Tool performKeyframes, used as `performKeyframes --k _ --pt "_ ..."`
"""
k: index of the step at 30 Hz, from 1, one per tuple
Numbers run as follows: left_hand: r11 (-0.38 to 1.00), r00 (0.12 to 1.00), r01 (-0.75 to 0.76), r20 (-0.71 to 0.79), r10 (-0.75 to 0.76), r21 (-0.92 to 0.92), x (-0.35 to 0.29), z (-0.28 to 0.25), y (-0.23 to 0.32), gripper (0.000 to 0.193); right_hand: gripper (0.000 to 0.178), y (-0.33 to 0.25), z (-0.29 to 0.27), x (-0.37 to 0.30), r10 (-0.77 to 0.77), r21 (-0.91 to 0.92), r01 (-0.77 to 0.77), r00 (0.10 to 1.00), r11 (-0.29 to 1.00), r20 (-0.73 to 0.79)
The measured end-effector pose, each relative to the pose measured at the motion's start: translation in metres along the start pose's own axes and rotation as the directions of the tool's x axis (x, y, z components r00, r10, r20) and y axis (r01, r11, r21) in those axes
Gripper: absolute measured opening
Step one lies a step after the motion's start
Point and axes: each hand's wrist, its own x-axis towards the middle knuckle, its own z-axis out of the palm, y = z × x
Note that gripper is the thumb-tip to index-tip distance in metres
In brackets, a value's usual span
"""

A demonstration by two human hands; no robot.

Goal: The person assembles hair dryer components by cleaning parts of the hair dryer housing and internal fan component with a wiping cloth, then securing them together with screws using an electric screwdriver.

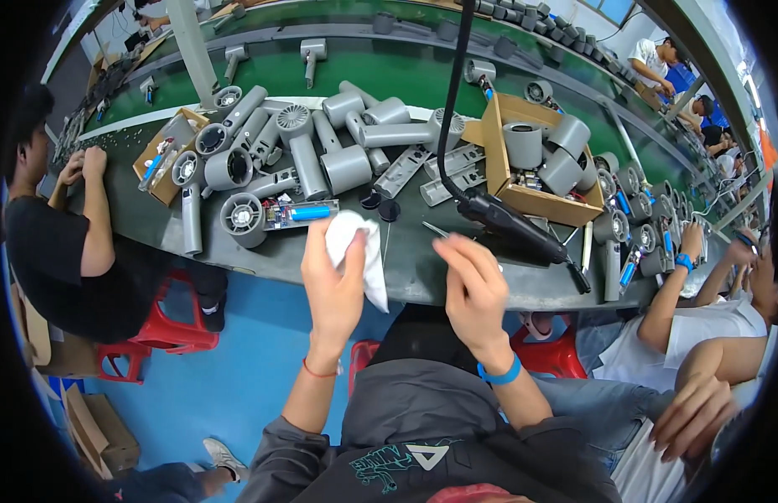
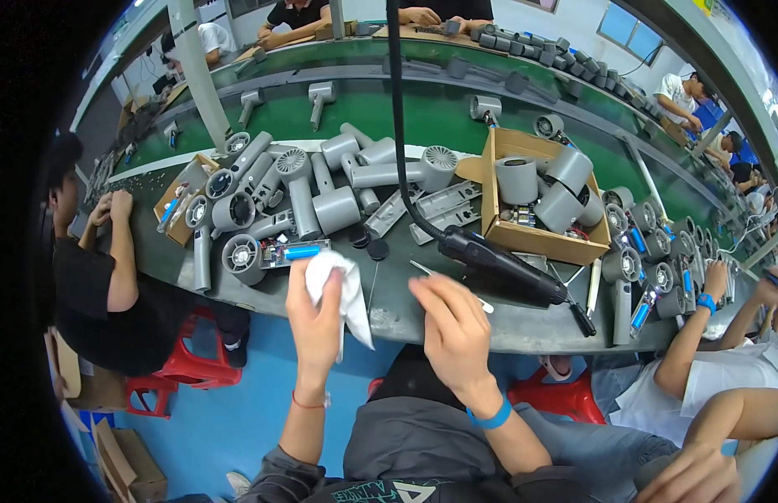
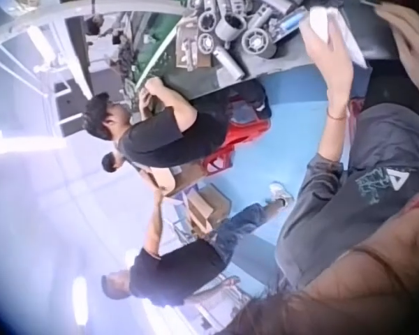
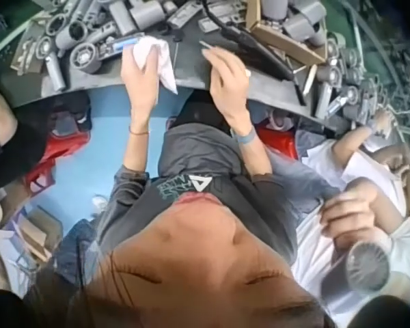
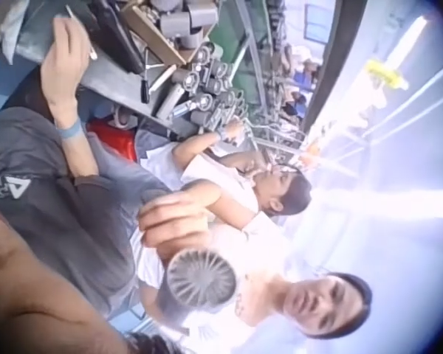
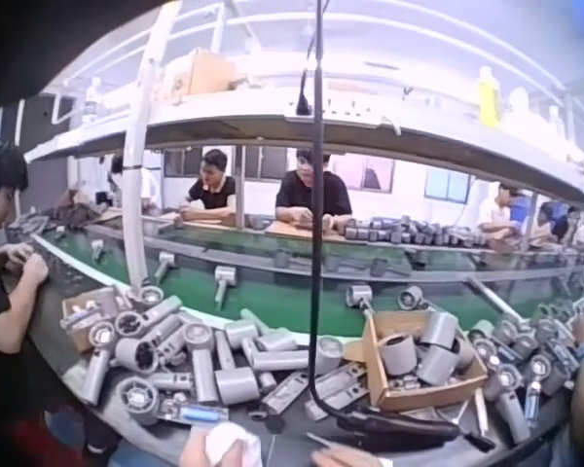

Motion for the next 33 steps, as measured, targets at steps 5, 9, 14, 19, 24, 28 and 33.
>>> performKeyframes --k 5,9,14,19,24,28,33 --pt "0.746 0.927 -0.372 0.262 0.268 0.552 0.011 0.002 0.011 0.051 0.051 0.007 -0.073 0.04 0.086 -0.45 -0.069 0.996 0.89 0.017" --pt "0.75 0.957 -0.265 0.263 0.125 0.606 0.005 0.003 0.036 0.05 0.053 0.048 -0.088 0.056 0.214 -0.397 -0.071 0.92 0.915 0.329" --pt "0.913 0.758 -0.399 0.531 0.378 -0.081 -0.03 0.008 0.089 0.044 0.051 0.066 -0.092 0.058 0.203 -0.25 -0.163 0.968 0.954 0.145" --pt "0.847 0.524 0.152 0.768 0.368 -0.509 -0.08 0.074 0.136 0.099 0.043 0.04 -0.094 0.077 0.513 0.272 -0.549 0.836 0.791 0.194" --pt "0.541 0.715 0.204 0.501 0.487 -0.816 -0.094 0.124 0.181 0.08 0.04 0.035 -0.101 0.078 0.527 0.382 -0.555 0.829 0.739 0.185" --pt "0.186 0.718 0.645 0.671 0.186 -0.741 -0.08 0.13 0.201 0.036 0.032 0.033 -0.083 0.071 0.576 0.312 -0.605 0.795 0.732 0.191" --pt "0.222 0.638 0.691 0.725 0.259 -0.688 -0.057 0.1 0.169 0.044 0.046 0.037 -0.096 0.081 0.563 0.604 -0.551 0.803 0.575 0.197"
